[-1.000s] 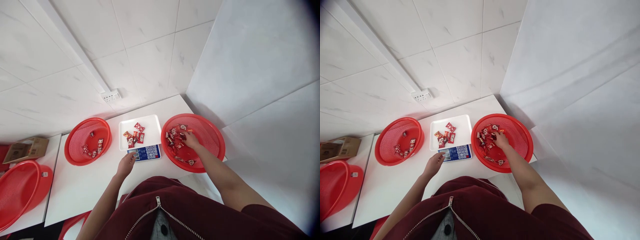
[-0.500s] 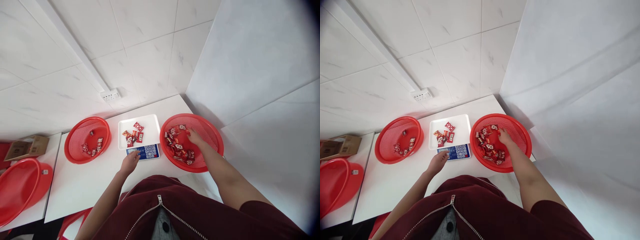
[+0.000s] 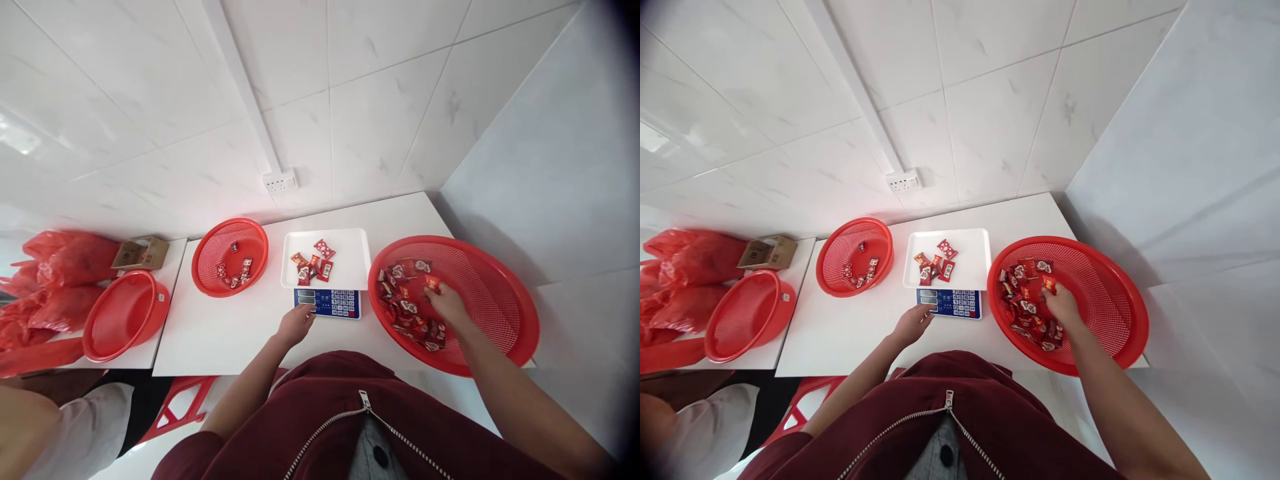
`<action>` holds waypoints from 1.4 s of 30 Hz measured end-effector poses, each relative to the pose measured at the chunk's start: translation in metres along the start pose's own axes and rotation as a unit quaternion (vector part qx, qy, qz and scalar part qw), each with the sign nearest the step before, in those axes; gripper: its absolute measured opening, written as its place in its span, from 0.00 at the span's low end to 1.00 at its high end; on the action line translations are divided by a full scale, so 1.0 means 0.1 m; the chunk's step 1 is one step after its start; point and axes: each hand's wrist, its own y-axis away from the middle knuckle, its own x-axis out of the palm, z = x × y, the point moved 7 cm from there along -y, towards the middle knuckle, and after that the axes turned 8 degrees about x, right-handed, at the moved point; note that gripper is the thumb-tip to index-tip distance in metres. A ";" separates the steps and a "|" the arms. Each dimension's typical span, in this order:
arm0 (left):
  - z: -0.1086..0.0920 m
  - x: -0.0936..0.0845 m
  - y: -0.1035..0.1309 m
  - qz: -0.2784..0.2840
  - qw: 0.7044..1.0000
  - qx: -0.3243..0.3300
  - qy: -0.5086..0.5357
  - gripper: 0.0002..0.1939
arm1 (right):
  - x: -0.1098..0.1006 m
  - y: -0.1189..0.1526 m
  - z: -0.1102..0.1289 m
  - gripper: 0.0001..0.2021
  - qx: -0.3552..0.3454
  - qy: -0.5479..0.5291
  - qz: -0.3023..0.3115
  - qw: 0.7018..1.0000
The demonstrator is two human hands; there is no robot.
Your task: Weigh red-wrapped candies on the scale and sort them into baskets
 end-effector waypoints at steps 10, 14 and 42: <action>0.27 -0.07 0.23 0.022 1.000 0.002 -0.008 0.17 | 0.75 0.81 1.81 0.18 -0.196 -0.136 0.177 0.955; 0.50 -0.19 0.40 0.012 1.000 -0.013 -0.007 0.17 | 1.19 0.84 2.14 0.28 -0.317 -0.016 0.096 0.943; 3.90 -1.74 2.17 -0.154 0.837 -0.508 -0.133 0.35 | 1.21 1.14 1.38 0.23 -0.277 0.007 -0.079 0.958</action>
